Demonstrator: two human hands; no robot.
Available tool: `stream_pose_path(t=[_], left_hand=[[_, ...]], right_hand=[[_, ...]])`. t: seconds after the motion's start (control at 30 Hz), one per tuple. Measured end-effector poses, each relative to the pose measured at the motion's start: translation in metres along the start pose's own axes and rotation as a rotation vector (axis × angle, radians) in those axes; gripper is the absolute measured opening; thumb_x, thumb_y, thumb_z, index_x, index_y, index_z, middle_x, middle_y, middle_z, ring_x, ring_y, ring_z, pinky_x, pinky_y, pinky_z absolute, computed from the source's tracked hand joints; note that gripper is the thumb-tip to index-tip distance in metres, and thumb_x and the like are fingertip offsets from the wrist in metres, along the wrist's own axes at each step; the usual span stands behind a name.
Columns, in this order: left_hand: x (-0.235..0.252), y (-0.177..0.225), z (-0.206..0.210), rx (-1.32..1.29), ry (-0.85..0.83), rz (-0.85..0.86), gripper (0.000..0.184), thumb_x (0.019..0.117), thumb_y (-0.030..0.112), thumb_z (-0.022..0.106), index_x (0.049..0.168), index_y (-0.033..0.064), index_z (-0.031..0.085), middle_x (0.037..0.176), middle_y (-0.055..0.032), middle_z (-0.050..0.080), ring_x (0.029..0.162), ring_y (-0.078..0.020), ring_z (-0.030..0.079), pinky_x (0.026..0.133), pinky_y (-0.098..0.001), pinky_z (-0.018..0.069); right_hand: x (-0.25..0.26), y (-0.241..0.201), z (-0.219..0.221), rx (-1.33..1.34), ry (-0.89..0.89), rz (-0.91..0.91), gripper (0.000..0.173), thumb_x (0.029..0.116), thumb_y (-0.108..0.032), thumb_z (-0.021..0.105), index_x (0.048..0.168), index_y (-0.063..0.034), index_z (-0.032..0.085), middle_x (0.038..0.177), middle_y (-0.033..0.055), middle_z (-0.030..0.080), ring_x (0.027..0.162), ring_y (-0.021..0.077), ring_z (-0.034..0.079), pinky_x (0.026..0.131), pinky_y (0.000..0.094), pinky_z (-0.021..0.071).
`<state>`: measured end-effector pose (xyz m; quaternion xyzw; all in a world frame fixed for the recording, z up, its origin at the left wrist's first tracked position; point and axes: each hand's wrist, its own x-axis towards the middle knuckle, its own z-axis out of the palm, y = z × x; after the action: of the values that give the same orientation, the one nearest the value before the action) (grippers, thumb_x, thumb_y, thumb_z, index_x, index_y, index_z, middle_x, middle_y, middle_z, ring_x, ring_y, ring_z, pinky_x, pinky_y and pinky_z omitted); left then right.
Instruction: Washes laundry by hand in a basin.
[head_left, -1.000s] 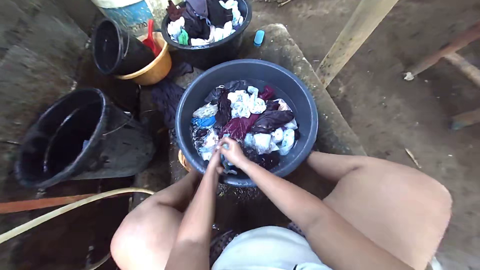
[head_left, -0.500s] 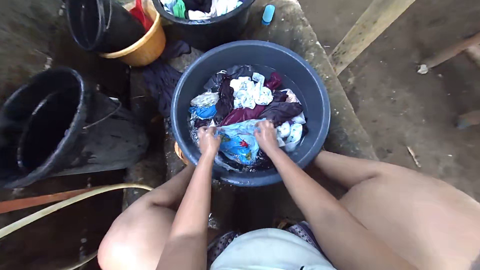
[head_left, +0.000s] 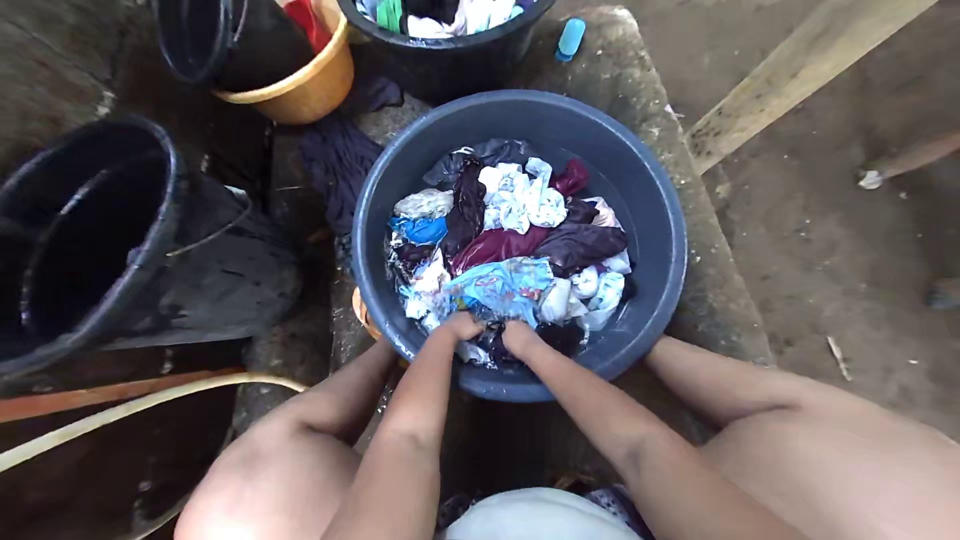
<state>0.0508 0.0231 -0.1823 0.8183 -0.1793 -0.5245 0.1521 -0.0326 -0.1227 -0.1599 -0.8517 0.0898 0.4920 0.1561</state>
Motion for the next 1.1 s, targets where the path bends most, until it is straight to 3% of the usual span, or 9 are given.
stream_pose_path(t=[0.07,0.3,0.5,0.63,0.73,0.8,0.87,0.97,1.1], left_hand=[[-0.014,-0.006,-0.006,0.037,-0.06,-0.029,0.068,0.1051,0.056,0.048,0.14,-0.001,0.058,0.147,-0.0266,0.053,0.141,-0.0406,0.047,0.118,-0.0615,0.0328],[-0.069,-0.019,-0.041,0.163,0.077,0.134,0.051,0.0997,0.027,0.068,0.142,0.0016,0.057,0.139,-0.0275,0.059,0.133,-0.0454,0.053,0.113,-0.0684,0.0341],[-0.2,0.016,-0.134,-0.05,0.355,0.395,0.029,0.1007,0.014,0.064,0.12,-0.0073,0.067,0.103,-0.0204,0.07,0.093,-0.0253,0.068,0.092,-0.0466,0.0543],[-0.267,0.023,-0.166,-0.083,0.596,0.651,0.01,0.0941,0.002,0.065,0.102,-0.0035,0.067,0.075,-0.0051,0.069,0.065,-0.0097,0.066,0.068,-0.0311,0.059],[-0.259,0.024,-0.168,-0.192,0.661,0.918,0.007,0.0869,0.012,0.07,0.081,0.0127,0.066,0.093,0.0081,0.07,0.081,0.0021,0.065,0.073,-0.018,0.0556],[-0.217,0.023,-0.157,-0.435,0.535,1.054,0.011,0.0907,0.03,0.071,0.084,0.0235,0.066,0.12,0.0071,0.068,0.105,-0.0057,0.065,0.086,-0.0258,0.0569],[-0.161,0.023,-0.127,-0.723,0.429,0.914,0.007,0.0921,0.026,0.065,0.096,0.0208,0.065,0.122,0.0046,0.07,0.1,-0.0091,0.068,0.081,-0.0313,0.0592],[-0.075,0.025,-0.07,-0.742,0.387,0.382,0.025,0.1038,0.01,0.05,0.125,-0.002,0.051,0.104,-0.0131,0.066,0.083,-0.0184,0.065,0.075,-0.0376,0.0569],[0.003,0.006,0.0,-0.355,0.219,0.112,0.052,0.1029,0.019,0.061,0.146,-0.0026,0.043,0.134,-0.0275,0.059,0.118,-0.0356,0.064,0.101,-0.0508,0.052]], right_hand=[[0.001,0.01,-0.005,-0.161,-0.082,-0.126,0.038,0.1053,-0.011,0.051,0.134,0.0138,0.056,0.145,0.0335,0.051,0.139,0.0481,0.047,0.113,0.0643,0.0384],[-0.121,0.014,-0.14,0.13,0.287,-0.682,0.033,0.1071,-0.009,0.046,0.128,0.0088,0.064,0.123,0.0314,0.065,0.12,0.0421,0.061,0.107,0.0569,0.0424],[-0.23,0.037,-0.21,0.095,0.769,-0.868,0.019,0.099,-0.006,0.055,0.114,0.0011,0.066,0.095,0.0175,0.07,0.086,0.0287,0.068,0.079,0.0514,0.0547],[-0.255,0.06,-0.23,-0.003,1.008,-0.977,0.018,0.0908,-0.004,0.056,0.1,0.0043,0.068,0.097,0.0178,0.066,0.092,0.0276,0.064,0.083,0.0466,0.0521],[-0.231,0.068,-0.221,0.213,0.996,-1.101,0.012,0.0872,-0.005,0.056,0.094,0.0007,0.064,0.091,0.0057,0.062,0.081,0.0059,0.058,0.073,0.0238,0.0506],[-0.199,0.063,-0.205,0.317,0.855,-1.088,0.012,0.0834,-0.001,0.061,0.095,0.0032,0.062,0.089,0.009,0.063,0.08,0.0109,0.06,0.073,0.0306,0.0527],[-0.153,0.055,-0.183,0.305,0.634,-0.919,0.018,0.0867,-0.002,0.068,0.102,0.0074,0.063,0.094,0.0195,0.065,0.088,0.0281,0.065,0.08,0.05,0.0535],[-0.055,0.046,-0.13,0.248,0.358,-0.592,0.028,0.0963,-0.011,0.07,0.116,0.0087,0.064,0.111,0.03,0.066,0.108,0.0438,0.063,0.097,0.0626,0.047],[0.028,0.044,-0.045,0.148,0.185,-0.336,0.039,0.1013,-0.018,0.061,0.135,0.0021,0.061,0.134,0.0328,0.06,0.13,0.0515,0.054,0.107,0.0724,0.0383]])
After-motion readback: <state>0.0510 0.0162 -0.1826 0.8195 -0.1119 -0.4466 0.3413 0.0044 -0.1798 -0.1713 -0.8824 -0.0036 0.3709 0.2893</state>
